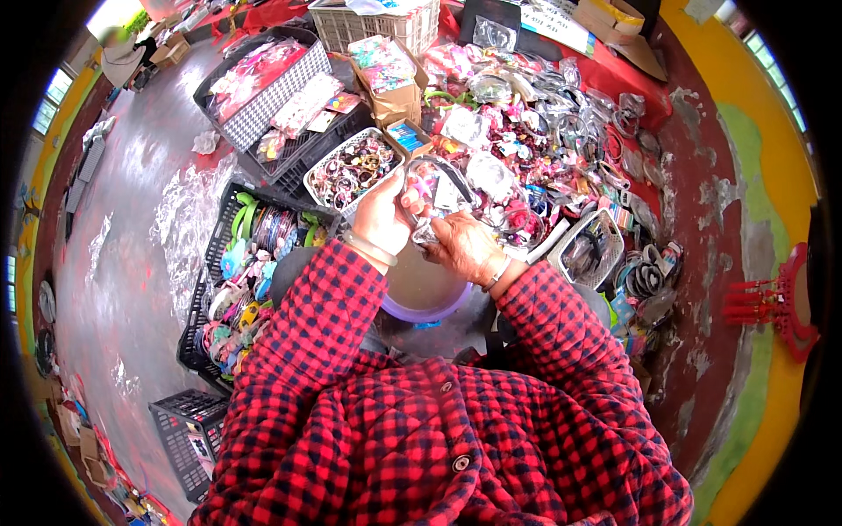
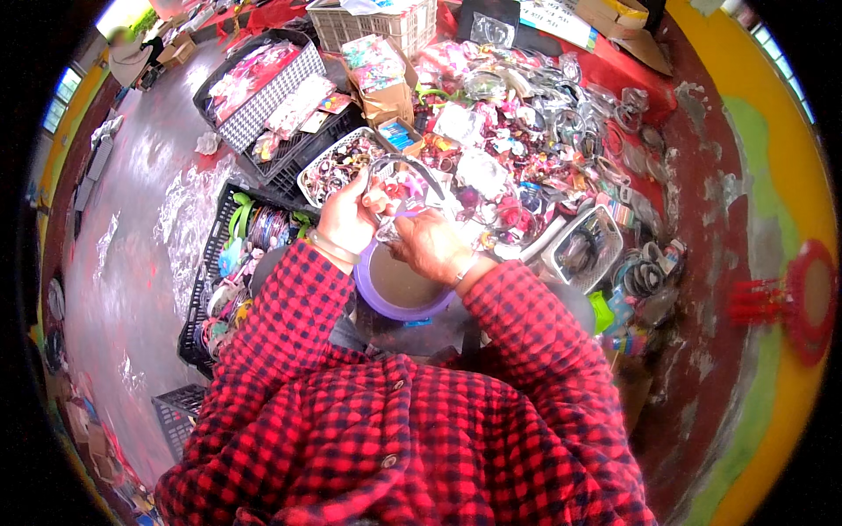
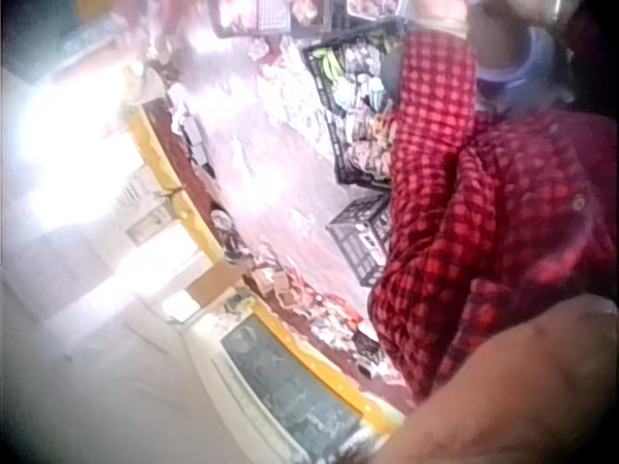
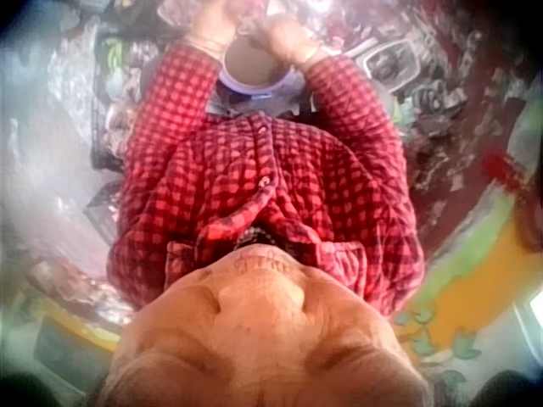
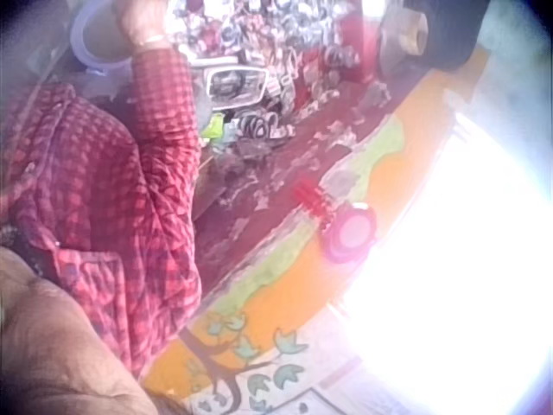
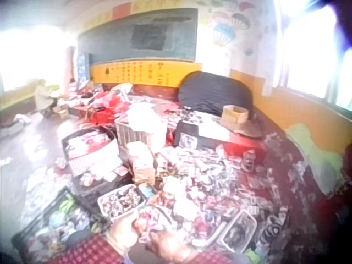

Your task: The person sits on the floor and sorts through various hair accessories and small items in a black basket. They pick up items, examine them, and place them into a purple bowl or back into the basket.

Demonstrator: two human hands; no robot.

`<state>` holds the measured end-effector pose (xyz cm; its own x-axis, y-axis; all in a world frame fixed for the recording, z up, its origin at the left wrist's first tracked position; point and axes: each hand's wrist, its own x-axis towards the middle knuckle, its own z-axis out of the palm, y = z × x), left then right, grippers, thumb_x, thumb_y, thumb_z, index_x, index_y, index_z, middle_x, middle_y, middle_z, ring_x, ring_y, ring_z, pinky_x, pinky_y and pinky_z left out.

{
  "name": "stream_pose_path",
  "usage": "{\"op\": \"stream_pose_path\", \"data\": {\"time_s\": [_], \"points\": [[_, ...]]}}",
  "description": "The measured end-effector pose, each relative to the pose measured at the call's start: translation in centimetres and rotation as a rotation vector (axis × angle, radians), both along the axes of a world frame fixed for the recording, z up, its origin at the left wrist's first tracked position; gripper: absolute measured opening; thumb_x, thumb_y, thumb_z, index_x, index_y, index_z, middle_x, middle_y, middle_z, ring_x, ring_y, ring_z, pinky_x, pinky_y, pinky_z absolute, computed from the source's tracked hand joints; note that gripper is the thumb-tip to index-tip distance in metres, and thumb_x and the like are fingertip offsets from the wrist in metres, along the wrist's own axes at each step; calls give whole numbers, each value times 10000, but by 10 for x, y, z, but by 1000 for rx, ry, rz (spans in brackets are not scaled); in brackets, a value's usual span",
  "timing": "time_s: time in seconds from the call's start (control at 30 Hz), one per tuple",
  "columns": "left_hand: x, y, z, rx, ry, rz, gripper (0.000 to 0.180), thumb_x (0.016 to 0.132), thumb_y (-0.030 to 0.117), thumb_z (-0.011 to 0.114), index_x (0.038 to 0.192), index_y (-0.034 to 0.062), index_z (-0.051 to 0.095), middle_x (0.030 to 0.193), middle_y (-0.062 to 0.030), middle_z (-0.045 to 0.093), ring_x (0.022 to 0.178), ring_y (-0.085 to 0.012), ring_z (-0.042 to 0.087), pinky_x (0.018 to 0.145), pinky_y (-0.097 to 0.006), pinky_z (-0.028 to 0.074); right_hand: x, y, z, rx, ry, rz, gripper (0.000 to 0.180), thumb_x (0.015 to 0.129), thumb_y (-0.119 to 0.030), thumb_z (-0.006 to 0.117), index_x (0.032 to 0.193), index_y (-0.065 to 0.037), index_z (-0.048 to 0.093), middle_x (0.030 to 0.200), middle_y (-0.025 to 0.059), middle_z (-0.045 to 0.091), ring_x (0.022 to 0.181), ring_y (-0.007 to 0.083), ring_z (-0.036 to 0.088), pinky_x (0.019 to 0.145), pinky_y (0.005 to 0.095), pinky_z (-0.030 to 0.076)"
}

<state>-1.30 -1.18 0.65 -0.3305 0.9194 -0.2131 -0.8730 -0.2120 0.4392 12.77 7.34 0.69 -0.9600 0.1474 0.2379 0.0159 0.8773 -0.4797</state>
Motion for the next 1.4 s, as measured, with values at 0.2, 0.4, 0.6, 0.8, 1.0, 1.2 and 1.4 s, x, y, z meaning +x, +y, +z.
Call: {"op": "stream_pose_path", "data": {"time_s": [0.2,0.4,0.6,0.8,1.0,1.2,1.4], "points": [[-8,-5,20,-124,-49,-40,248,928,265,379,820,63,474,512,47,322,451,-85,315,629,-286,371,4,5,0,40,18,41,239,705,-203,625,769,-33,470,661,171,534,663,363,529,627,440,410],[-16,-10,24,-147,-85,-117,223,922,241,393,828,57,476,498,56,306,419,-63,274,579,-253,349,8,8,-1,44,-18,84,241,701,-214,624,749,-38,466,632,157,515,641,348,518,603,433,403],[-35,-16,22,-209,-162,-105,228,909,243,420,830,34,466,501,61,278,404,-57,253,515,-225,315,15,13,-1,67,-36,109,240,695,-206,626,746,-40,460,614,153,501,638,339,508,598,428,399],[-31,-13,23,-221,-159,-63,214,890,232,454,825,28,460,491,53,270,407,-65,254,494,-225,303,18,18,-1,93,-101,72,228,691,-188,620,760,-38,463,598,155,501,614,346,514,580,434,405],[-42,-18,21,-155,-141,16,218,894,236,455,805,37,475,474,63,260,398,-58,239,468,-210,282,22,29,-5,158,-252,-34,201,744,-235,568,815,-54,514,653,156,564,650,338,569,580,430,442],[-60,-26,17,-73,-23,157,230,896,264,447,795,64,503,450,63,271,383,-68,236,492,-233,280,41,75,-21,38,-399,-453,339,840,-357,457,880,-40,571,782,210,605,756,376,588,680,441,459],[-38,-19,13,3,444,84,271,911,259,392,954,19,509,526,-20,435,494,-129,433,582,-304,412,49,80,15,-1365,357,-218,230,913,-256,438,985,-65,545,817,-11,557,707,91,526,625,203,427]]}}
